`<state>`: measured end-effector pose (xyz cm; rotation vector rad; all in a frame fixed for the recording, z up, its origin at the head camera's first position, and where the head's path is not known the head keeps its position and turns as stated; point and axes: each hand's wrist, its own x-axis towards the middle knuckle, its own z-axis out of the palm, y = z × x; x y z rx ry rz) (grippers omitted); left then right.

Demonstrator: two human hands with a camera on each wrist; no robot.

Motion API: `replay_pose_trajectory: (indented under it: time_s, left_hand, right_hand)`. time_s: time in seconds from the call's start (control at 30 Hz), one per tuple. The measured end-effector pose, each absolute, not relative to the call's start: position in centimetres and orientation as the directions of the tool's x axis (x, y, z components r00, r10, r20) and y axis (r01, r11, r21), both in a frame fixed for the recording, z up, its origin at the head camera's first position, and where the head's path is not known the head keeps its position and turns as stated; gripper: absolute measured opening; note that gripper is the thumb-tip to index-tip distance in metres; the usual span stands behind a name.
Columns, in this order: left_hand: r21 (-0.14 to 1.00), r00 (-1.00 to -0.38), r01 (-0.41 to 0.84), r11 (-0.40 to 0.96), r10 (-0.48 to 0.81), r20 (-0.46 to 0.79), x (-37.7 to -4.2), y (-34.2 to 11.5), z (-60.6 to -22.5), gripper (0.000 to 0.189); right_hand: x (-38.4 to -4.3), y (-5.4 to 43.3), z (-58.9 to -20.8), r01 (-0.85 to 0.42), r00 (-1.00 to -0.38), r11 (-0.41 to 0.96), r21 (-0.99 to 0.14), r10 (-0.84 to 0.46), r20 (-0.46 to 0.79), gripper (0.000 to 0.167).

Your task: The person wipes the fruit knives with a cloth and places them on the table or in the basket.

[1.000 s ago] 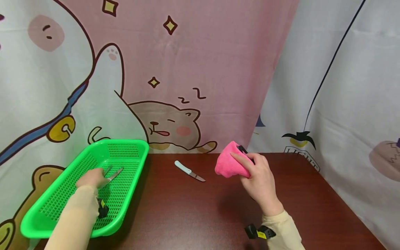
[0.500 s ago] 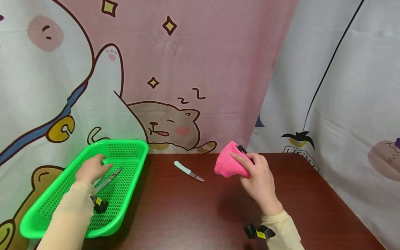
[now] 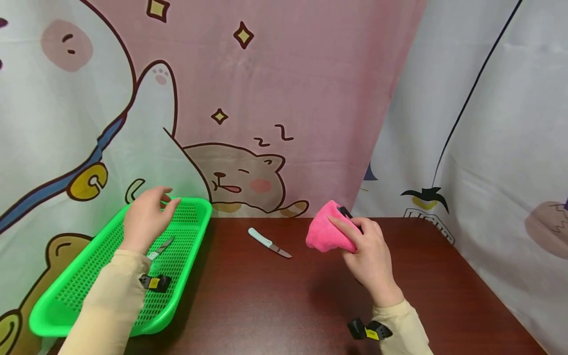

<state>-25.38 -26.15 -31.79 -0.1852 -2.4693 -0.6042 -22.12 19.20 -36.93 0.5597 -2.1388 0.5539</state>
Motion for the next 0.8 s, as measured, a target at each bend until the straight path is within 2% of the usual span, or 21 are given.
replay_pose_trajectory:
  time_s: [0.2, 0.3, 0.4, 0.53, 0.67, 0.8]
  left_hand:
    - [0.345, -0.679, 0.402, 0.848, 0.023, 0.734, -25.8, -21.0, -30.8, 0.027]
    - [0.342, -0.648, 0.462, 0.818, 0.048, 0.760, -26.5, -18.6, -31.4, 0.025]
    - [0.338, -0.667, 0.499, 0.798, 0.105, 0.738, -27.4, -16.1, -32.8, 0.027]
    - [0.351, -0.742, 0.511, 0.785, 0.196, 0.641, -28.9, -13.7, -35.8, 0.032]
    - [0.372, -0.805, 0.498, 0.784, 0.258, 0.534, -30.6, -12.7, -39.9, 0.039]
    - [0.342, -0.831, 0.491, 0.802, 0.313, 0.459, -32.0, -12.1, -43.2, 0.046]
  right_hand:
    - [-22.0, 19.2, -36.9, -0.565, -0.553, 0.802, -0.196, -0.191, 0.811, 0.063]
    - [-22.0, 19.1, -36.9, -0.567, -0.556, 0.799, -0.201, -0.191, 0.809, 0.063]
    - [-22.0, 19.2, -36.9, -0.566, -0.559, 0.798, -0.206, -0.189, 0.807, 0.063]
    - [-22.1, 19.3, -36.9, -0.561, -0.559, 0.801, -0.208, -0.182, 0.809, 0.062]
    - [-22.1, 19.3, -36.8, -0.561, -0.557, 0.802, -0.207, -0.180, 0.810, 0.061]
    - [-22.1, 19.5, -36.7, -0.562, -0.554, 0.802, -0.205, -0.181, 0.812, 0.061]
